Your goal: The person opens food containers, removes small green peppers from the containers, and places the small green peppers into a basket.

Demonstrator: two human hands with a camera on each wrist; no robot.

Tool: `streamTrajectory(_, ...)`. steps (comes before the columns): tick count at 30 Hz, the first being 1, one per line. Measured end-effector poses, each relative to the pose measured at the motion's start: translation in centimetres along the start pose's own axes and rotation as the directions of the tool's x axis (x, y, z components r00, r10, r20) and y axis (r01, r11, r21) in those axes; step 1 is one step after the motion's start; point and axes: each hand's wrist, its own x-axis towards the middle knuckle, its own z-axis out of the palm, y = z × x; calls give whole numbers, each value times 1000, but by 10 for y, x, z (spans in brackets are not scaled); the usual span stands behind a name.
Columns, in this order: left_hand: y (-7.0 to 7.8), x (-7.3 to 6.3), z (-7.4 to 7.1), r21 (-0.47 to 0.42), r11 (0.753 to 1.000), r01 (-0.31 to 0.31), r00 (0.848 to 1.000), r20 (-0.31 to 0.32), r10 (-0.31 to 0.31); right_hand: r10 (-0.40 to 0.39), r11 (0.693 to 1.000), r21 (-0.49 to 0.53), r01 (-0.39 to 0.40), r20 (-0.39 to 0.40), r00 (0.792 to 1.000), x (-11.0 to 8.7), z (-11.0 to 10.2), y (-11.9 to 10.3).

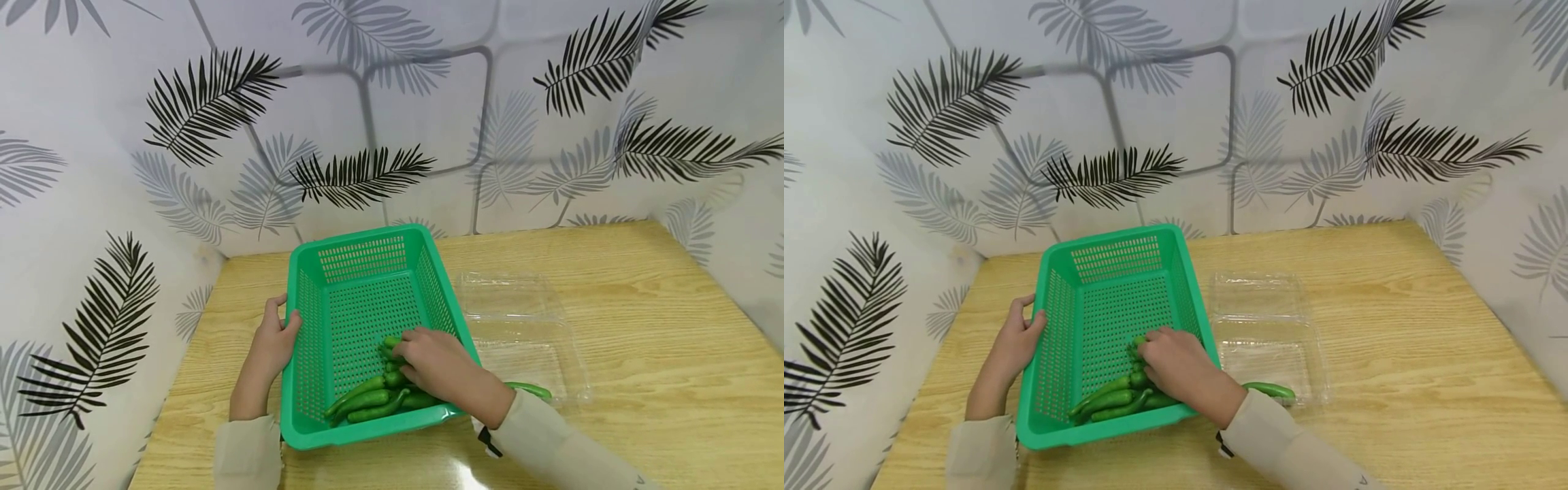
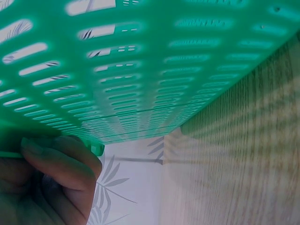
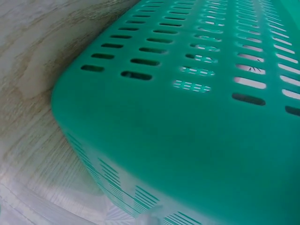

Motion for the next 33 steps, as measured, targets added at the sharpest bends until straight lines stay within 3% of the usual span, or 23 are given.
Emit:
streamTrajectory(12,5,0,-1,4,1000,-3,1000,0,3,-12,998,65,25,-194,981,-13,-30,6)
streamTrajectory(22,3,1,-1,2,1000,5,1000,2,-5,75,995,87,-54,-261,962,-39,-47,22)
streamTrajectory(27,2,0,0,14,1000,11,1000,3,-11,143,987,112,-116,-281,949,-52,-48,31)
streamTrajectory(33,1,0,0,14,1000,9,1000,3,-9,180,978,159,-135,-316,932,-68,-48,44)
